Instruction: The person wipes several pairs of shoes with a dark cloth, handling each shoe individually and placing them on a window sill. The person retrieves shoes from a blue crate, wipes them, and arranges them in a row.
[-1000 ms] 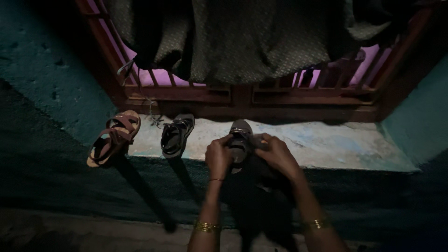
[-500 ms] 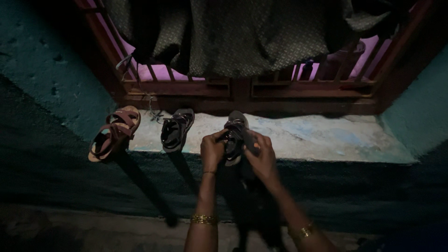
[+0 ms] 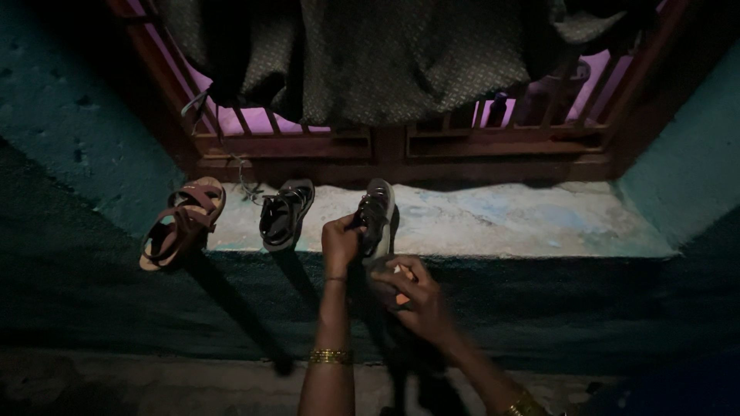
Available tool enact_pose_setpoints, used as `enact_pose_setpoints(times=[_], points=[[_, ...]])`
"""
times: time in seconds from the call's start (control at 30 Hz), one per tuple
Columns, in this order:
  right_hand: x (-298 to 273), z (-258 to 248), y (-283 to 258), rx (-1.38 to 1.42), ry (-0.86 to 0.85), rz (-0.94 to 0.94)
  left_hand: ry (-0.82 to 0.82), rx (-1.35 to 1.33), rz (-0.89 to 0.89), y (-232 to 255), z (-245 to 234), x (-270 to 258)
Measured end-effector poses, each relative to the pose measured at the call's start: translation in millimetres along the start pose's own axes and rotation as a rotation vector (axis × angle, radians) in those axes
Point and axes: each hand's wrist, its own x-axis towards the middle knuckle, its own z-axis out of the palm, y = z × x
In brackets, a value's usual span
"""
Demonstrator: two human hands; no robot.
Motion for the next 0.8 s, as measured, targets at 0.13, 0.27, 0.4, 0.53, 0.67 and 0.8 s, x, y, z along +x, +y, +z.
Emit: enact_pose_setpoints(times=[0.13,0.27,0.4,0.53,0.67,0.8], points=[[18.0,-7.4,-6.0,-0.093,0.155,-0.018,-0.045,-0.109,-0.038,-16.7,3.0,7.9],[24.2,9.6,0.1,-0.208,0.034,-0.087,-0.058,-0.133,0.02,-33.1,2.7,14.9],[6.5,23.4,8.4,-0.317,0.033,-0.18,-0.083,-0.267,0.023,-45.5,6.7,23.7],[-7.4,26.0,22.2,-0.259,-0.124,-0.102,-0.139,-0.586,-0.119,-47.6,5.6,15.2],[-2.7,27.1,28.7,-0.273,-0.059,-0.055,-0.239,-0.765,-0.281,-19.7,-3.5,-2.6],[0.6,21.1,31.8,-0.275,-0.103,-0.052,-0.285,-1.136,-0.375,29.2,-21.2,-39.0]])
